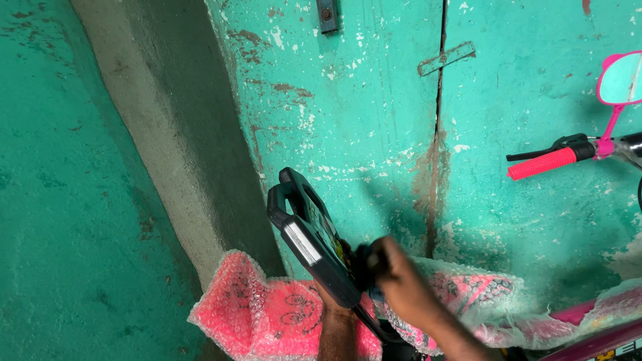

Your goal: The person attaches a black rear rack to the rear of a pink bicycle using a wrench. They tighten the bolts securing the rack to the frame and the seat post, ensuring the rack is firmly in place.

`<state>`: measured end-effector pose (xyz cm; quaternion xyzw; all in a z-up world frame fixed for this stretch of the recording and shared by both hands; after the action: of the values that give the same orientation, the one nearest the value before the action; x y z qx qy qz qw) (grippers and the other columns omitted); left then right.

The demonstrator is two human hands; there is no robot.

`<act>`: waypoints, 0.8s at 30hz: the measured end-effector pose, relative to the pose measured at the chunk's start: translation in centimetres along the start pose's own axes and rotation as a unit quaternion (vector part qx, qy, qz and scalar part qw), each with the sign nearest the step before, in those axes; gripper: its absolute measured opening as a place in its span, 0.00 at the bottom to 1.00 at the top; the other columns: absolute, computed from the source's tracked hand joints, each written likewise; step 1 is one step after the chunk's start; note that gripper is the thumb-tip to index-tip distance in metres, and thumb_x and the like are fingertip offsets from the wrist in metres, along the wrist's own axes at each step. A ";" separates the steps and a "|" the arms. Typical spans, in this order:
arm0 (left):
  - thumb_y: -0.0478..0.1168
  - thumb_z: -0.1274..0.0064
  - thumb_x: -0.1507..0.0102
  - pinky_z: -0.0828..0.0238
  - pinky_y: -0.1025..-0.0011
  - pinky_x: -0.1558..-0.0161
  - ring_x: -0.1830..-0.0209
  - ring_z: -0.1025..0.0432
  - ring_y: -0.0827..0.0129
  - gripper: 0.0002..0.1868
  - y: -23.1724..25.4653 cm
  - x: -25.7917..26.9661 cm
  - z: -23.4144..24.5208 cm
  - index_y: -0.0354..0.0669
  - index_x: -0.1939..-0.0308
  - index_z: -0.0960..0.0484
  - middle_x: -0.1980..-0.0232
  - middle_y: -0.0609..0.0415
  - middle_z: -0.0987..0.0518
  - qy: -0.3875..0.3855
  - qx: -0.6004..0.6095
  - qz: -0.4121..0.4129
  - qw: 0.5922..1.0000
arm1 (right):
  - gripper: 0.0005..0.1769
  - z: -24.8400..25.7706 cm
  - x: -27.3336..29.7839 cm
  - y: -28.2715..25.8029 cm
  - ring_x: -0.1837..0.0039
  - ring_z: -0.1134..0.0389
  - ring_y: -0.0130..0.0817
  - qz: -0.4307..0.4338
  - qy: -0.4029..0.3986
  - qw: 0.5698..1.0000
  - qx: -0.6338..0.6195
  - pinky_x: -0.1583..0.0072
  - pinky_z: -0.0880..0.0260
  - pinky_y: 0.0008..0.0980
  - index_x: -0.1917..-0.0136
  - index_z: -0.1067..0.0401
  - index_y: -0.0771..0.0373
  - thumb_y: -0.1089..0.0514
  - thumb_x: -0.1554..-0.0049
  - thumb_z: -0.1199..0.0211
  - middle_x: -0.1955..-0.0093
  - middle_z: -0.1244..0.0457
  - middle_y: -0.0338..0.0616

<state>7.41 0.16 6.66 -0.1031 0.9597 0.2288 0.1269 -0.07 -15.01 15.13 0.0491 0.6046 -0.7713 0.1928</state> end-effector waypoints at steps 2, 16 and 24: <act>0.66 0.59 0.34 0.22 0.64 0.66 0.66 0.22 0.59 0.35 0.0 0.7 0.0 0.35 0.52 0.20 0.63 0.47 0.18 0.048 -0.028 0.019 0.998 | 0.08 -0.8 0.5 0.1 0.53 0.31 0.47 0.018 0.002 0.999 0.034 0.51 0.31 0.44 0.46 0.37 0.61 0.59 0.39 0.49 0.55 0.34 0.51; 0.51 0.55 0.33 0.25 0.63 0.65 0.66 0.22 0.57 0.24 0.3 0.5 0.2 0.28 0.53 0.20 0.64 0.44 0.18 0.019 -0.075 -0.039 0.996 | 0.13 -0.7 4.4 -1.8 0.46 0.31 0.56 0.105 -0.024 0.990 0.088 0.45 0.31 0.46 0.40 0.38 0.62 0.56 0.36 0.49 0.51 0.34 0.58; 0.45 0.54 0.33 0.25 0.64 0.59 0.63 0.23 0.59 0.18 0.8 1.0 -0.6 0.32 0.52 0.21 0.61 0.46 0.19 0.075 -0.139 -0.048 0.986 | 0.13 0.5 5.2 -2.0 0.54 0.29 0.51 0.038 0.020 0.994 0.101 0.49 0.31 0.47 0.44 0.36 0.58 0.50 0.38 0.43 0.59 0.34 0.56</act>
<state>6.10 0.46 7.21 -0.1820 0.9195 0.3449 0.0499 -5.50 -16.29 15.48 0.1070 0.5248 -0.8194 0.2041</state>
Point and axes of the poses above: each hand's wrist, its own x-axis away from the middle knuckle, its own z-axis out of the back of the hand, y = z × x, the point moved 10 cm from there along -x, towards the middle knuckle
